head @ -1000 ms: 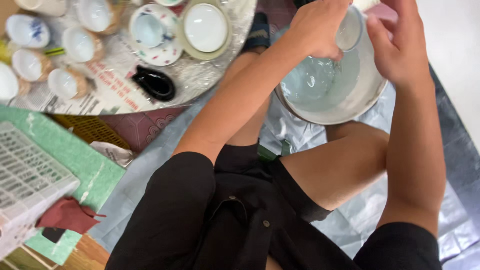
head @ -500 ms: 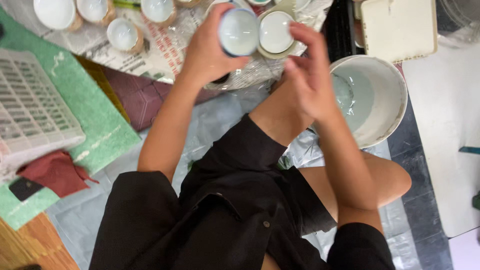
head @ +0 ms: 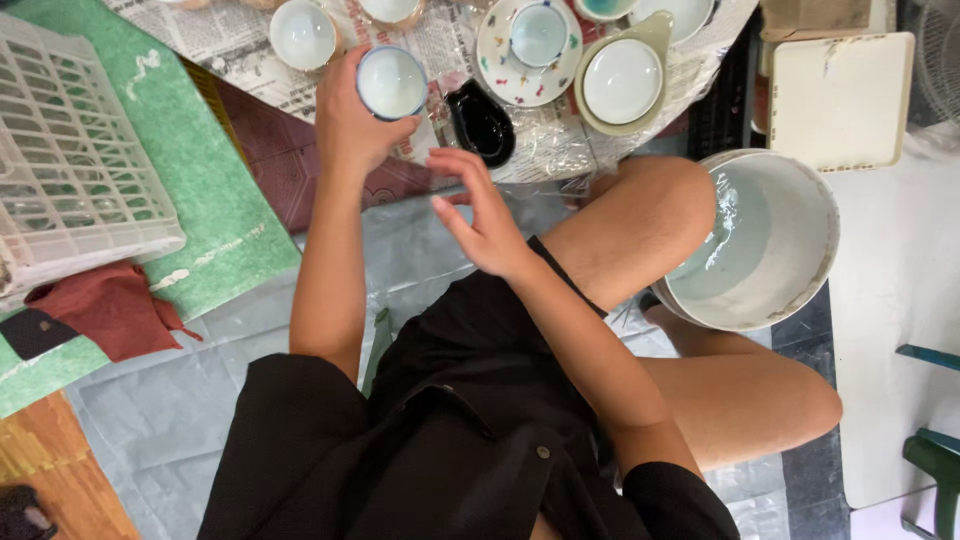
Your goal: The person sits on a low stool and washes various ceramic items, including a black bowl and several small cups, in a white bucket of water. They scrub the items by hand, rinse them, and place them on a nearby surface covered with newspaper.
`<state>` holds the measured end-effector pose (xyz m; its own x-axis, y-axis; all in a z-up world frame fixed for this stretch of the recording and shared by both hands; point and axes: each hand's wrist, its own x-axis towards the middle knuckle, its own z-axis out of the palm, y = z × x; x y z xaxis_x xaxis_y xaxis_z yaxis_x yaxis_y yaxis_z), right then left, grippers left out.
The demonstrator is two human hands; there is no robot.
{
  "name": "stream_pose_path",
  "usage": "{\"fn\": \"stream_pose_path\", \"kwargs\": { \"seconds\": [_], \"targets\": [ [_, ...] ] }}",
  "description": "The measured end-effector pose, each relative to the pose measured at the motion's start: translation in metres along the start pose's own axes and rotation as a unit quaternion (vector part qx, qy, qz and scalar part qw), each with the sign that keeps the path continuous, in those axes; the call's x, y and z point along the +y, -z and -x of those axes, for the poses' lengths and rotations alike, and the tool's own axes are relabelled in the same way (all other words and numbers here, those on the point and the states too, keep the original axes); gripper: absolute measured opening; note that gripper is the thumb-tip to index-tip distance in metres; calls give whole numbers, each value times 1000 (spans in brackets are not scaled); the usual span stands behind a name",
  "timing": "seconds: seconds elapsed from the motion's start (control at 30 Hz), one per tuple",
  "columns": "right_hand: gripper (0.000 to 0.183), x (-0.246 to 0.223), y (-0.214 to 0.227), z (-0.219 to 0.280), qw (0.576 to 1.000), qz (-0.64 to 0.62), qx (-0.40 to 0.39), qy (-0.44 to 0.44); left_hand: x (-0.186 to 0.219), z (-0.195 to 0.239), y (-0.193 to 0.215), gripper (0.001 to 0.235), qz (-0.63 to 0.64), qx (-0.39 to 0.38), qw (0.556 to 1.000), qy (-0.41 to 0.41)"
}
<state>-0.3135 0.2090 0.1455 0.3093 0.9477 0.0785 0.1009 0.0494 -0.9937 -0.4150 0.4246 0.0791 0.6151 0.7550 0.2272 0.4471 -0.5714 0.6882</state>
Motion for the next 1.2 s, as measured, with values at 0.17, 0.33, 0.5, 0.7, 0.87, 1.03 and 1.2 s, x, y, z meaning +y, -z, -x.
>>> {"fn": "stream_pose_path", "kwargs": {
  "seconds": [0.17, 0.33, 0.5, 0.7, 0.87, 1.03, 1.2],
  "targets": [
    [42, 18, 0, 8, 998, 51, 9, -32, -10, 5, -18, 90, 33, 4, 999, 31],
    [42, 20, -8, 9, 998, 46, -5, -38, -1, 4, -10, 97, 87, 4, 996, -2],
    [42, 19, -9, 10, 997, 59, -13, -43, -6, 7, 20, 61, 125, 18, 991, 33],
    [41, 22, -10, 14, 998, 49, -24, -26, -50, -4, 26, 45, -48, 108, 993, -31],
    [41, 22, -9, 17, 997, 63, -25, -20, -59, -11, 29, 21, -46, 103, 993, -28],
    [40, 16, -3, 19, 999, 36, -3, -9, -10, -14, 58, 20, 3, 101, 994, -52],
    [42, -6, 42, 32, 997, -45, 57, 17, 91, -25, 66, 19, 58, 11, 976, -212]
  ]
}}
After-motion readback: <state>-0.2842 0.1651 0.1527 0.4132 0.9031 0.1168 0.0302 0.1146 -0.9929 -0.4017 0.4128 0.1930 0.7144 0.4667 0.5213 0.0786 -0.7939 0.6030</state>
